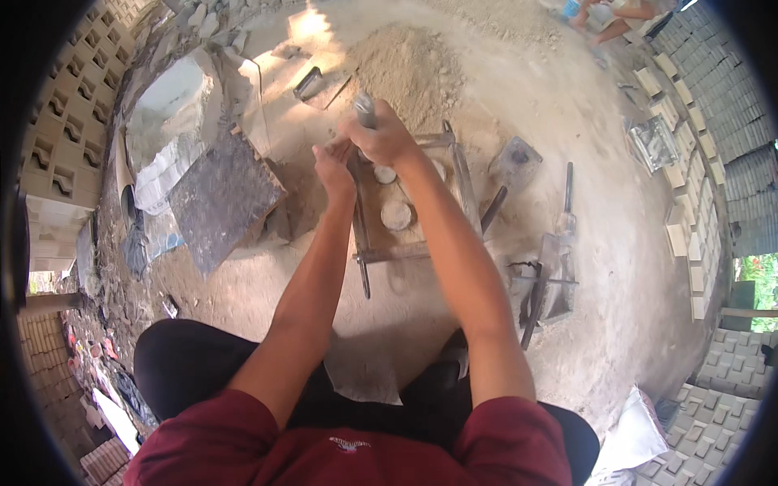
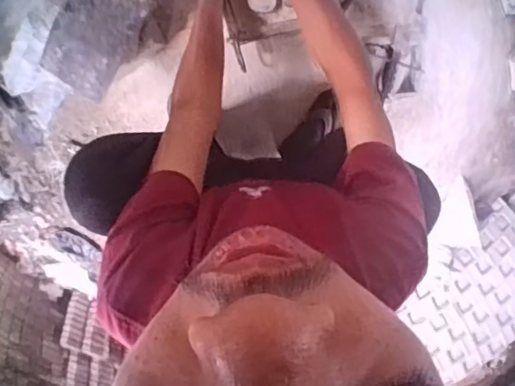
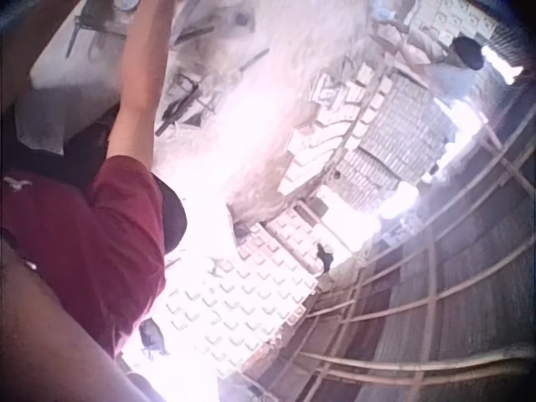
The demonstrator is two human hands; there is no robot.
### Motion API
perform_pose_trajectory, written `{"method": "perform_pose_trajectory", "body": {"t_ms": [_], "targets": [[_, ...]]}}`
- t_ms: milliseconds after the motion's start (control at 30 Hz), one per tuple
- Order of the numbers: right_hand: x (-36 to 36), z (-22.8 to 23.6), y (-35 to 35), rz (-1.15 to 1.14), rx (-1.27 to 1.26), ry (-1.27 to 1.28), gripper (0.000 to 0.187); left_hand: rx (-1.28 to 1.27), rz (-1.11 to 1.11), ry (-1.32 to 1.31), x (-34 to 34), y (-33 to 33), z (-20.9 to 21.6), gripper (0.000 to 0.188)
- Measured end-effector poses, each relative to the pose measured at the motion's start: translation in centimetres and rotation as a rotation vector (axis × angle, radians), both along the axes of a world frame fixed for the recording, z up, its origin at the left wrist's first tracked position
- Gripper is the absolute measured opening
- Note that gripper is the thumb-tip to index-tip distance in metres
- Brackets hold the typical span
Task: The person scoops sand mixture into a block mold using a small shovel, packs it down by hand and with a metal rod, and taps around the mold.
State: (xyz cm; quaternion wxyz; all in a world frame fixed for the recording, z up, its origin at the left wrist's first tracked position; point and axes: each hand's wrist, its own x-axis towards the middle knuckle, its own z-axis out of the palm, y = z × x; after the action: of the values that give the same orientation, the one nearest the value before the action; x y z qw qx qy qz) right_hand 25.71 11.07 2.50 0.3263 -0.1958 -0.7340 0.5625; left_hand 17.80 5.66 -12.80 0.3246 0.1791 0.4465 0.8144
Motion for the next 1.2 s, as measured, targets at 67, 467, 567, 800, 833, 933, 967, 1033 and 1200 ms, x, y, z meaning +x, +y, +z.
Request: {"method": "perform_pose_trajectory", "body": {"t_ms": [67,467,567,800,833,933,967,1033,1200], "targets": [[-0.1,0.4,-0.5,-0.007,-0.075,-0.095,0.032,-0.009,0.007,-0.004,0.5,-0.7,-0.1,0.074],[0.6,0.8,2.5,-0.014,0.002,-0.135,0.028,-0.03,0.002,0.001,0.7,-0.5,-0.7,0.08],[0.2,1.4,3.3,0.134,-0.004,-0.185,0.028,-0.001,0.023,-0.09,-0.6,1.0,0.2,0.08],[4.7,1.4,2.7,0.052,-0.05,-0.209,0.04,-0.053,-0.019,0.098,0.2,0.2,-0.5,0.079],[5.6,1.3,3.2,0.039,-0.056,-0.216,0.04,-0.066,-0.032,0.139,0.3,0.3,-0.1,0.079],[6.9,2.0,4.6,0.065,-0.081,-0.153,0.037,-0.067,-0.025,0.134,0.3,0.2,0.1,0.078],[6.8,2.0,4.8,0.068,-0.074,-0.148,0.037,-0.063,-0.008,0.084,0.2,0.3,0.1,0.078],[7.8,0.7,4.4,0.005,-0.024,-0.138,0.038,-0.085,-0.023,0.17,0.4,0.0,0.5,0.075],[10.0,1.3,5.6,-0.043,-0.136,-0.064,0.038,-0.321,-0.039,0.622,2.3,-0.5,1.5,0.058]]}}
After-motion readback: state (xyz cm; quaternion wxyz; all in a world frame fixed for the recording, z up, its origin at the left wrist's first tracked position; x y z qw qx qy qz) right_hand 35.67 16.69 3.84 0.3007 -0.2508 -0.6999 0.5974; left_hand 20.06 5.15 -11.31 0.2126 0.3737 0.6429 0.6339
